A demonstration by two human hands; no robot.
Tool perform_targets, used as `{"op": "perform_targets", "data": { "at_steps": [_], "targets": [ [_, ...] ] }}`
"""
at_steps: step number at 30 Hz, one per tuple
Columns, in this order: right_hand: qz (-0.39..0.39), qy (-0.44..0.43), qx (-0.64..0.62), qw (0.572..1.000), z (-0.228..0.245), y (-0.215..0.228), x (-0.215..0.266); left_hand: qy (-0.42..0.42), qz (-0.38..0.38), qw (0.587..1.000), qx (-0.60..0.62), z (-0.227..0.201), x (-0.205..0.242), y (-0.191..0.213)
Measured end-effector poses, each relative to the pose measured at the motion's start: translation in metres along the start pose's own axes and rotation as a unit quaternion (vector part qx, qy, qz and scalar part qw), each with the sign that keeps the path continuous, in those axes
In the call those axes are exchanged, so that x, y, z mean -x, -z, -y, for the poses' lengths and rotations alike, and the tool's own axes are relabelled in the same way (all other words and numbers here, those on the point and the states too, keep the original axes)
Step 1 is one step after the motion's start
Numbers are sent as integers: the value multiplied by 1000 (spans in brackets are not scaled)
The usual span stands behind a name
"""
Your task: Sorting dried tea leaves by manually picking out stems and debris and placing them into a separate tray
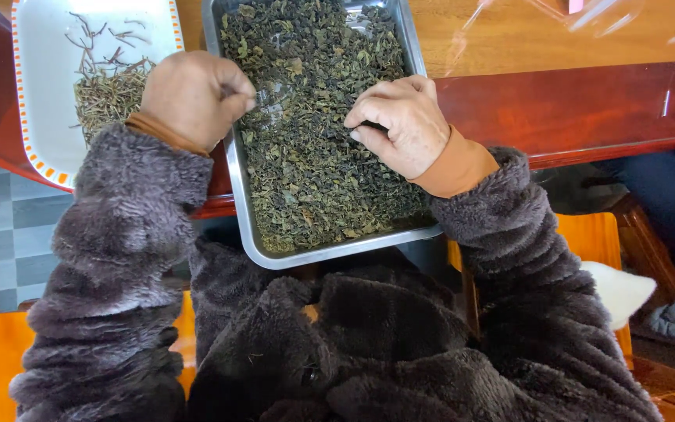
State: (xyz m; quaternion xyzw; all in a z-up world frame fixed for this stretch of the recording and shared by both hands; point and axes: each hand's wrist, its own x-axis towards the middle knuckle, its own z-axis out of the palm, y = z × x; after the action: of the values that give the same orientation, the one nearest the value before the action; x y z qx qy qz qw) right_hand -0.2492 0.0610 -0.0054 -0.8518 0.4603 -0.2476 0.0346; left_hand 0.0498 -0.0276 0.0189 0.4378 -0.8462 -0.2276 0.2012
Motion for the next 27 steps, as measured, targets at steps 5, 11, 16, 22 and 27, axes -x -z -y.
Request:
{"op": "perform_targets", "data": {
  "at_steps": [5, 11, 16, 22, 27],
  "targets": [
    [3, 2, -2, 1000, -2, -3, 1, -3, 85, 959, -271, -2, -5, -7],
    [7, 2, 3, 1000, -3, -4, 1, -42, 56, 913, -403, 17, -16, -39],
    [8, -5, 12, 1000, -5, -7, 3, -67, 16, 882, -466, 25, -16, -54],
    [6, 4, -2, 1000, -4, -3, 3, -90, -48, 878, -468, 31, -13, -58],
    [7, 4, -12, 1000, -5, -1, 3, 11, 82, 942, -326, 13, -15, -30]
  ]
}}
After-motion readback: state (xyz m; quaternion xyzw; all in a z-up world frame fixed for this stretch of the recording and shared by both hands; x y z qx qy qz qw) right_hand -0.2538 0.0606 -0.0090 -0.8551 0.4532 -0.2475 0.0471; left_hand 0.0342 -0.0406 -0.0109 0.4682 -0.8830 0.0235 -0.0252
